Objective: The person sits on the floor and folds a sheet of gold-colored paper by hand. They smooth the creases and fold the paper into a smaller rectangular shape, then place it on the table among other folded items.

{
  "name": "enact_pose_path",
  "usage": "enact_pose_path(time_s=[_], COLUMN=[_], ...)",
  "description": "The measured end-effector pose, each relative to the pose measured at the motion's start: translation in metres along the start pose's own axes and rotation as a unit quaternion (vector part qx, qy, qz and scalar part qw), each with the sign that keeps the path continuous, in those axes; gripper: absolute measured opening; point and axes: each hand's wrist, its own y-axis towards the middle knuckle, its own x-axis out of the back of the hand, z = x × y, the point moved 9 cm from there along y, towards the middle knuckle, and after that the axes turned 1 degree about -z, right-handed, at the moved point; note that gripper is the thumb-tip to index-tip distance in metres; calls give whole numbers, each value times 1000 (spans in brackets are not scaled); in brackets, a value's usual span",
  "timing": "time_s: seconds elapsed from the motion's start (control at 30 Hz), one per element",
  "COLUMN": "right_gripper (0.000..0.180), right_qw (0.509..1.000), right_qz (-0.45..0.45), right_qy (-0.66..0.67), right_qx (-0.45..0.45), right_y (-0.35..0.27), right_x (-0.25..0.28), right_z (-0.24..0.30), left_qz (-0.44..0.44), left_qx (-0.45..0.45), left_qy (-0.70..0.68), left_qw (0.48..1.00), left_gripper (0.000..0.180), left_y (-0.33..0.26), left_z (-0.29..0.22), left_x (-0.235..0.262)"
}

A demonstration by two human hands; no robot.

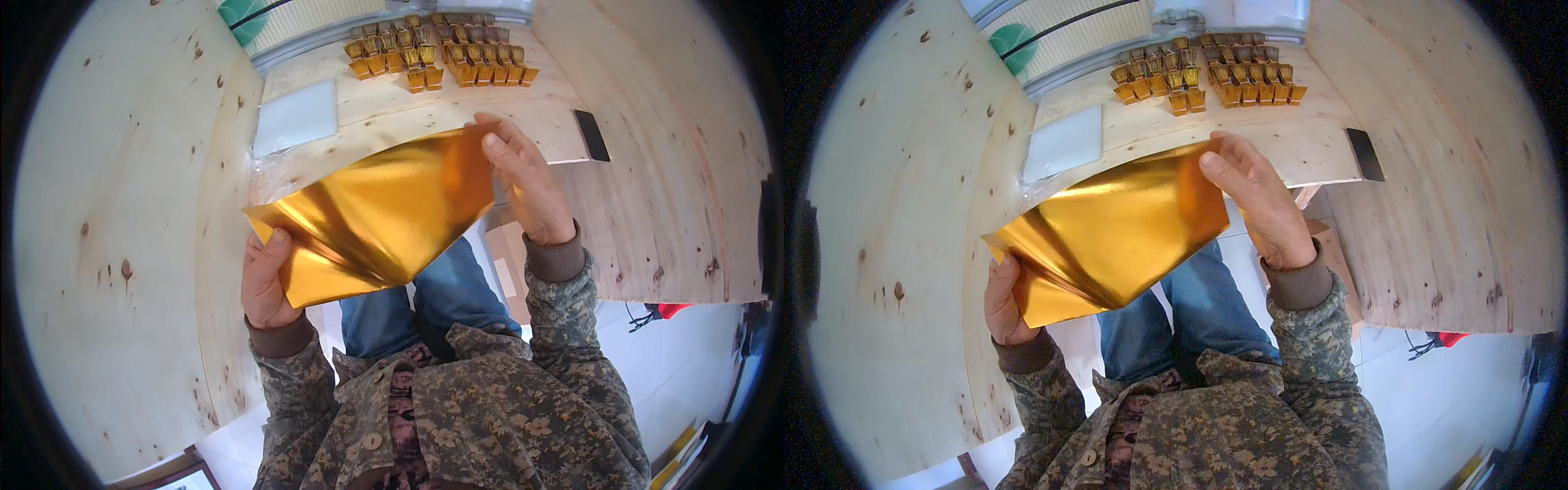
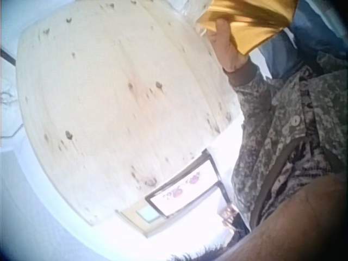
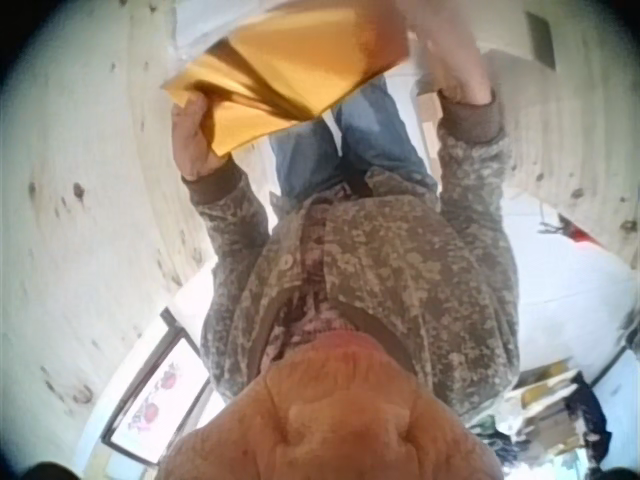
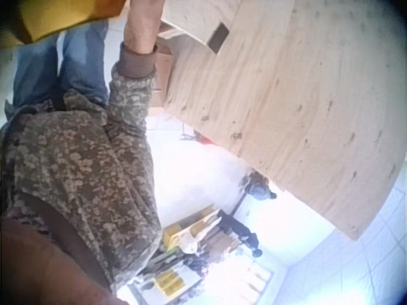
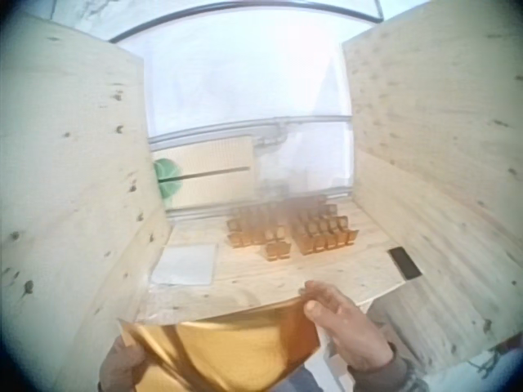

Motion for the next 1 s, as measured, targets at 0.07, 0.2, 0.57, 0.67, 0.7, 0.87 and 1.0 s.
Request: enact_pose_path(time_s=[0.07, 0.2, 0.57, 0.67, 0.7, 0.87, 1.0], right_gripper=[44, 43, 56, 51, 49, 41, 27], right_qw=[984, 963, 993, 990, 991, 996, 994], right_qz=[104, 132, 70, 84, 76, -5, -40], right_qy=[133, 198, 90, 92, 87, 92, 77], right_qx=[-66, -129, -31, -72, -68, -13, 63], right_y=[-4, -6, -23, -26, -26, -26, -32], right_x=[-15, -18, -20, -23, -22, -14, -12], right_z=[-11, -20, 23, 23, 23, 30, 47], left_qz=[20, 9, -4, 3, 9, -3, -82], left_qx=[-12, -27, -64, -71, -80, -70, -86], left_qy=[0, 52, 79, 85, 80, 102, 146], left_qw=[1000, 998, 995, 994, 994, 992, 982], left_gripper=[38, 31, 25, 26, 26, 26, 27], left_y=[-3, -10, -13, -14, -14, -15, -17], left_z=[-4, -13, -29, -30, -32, -32, -33], left_x=[-4, 0, 14, 15, 14, 18, 29])
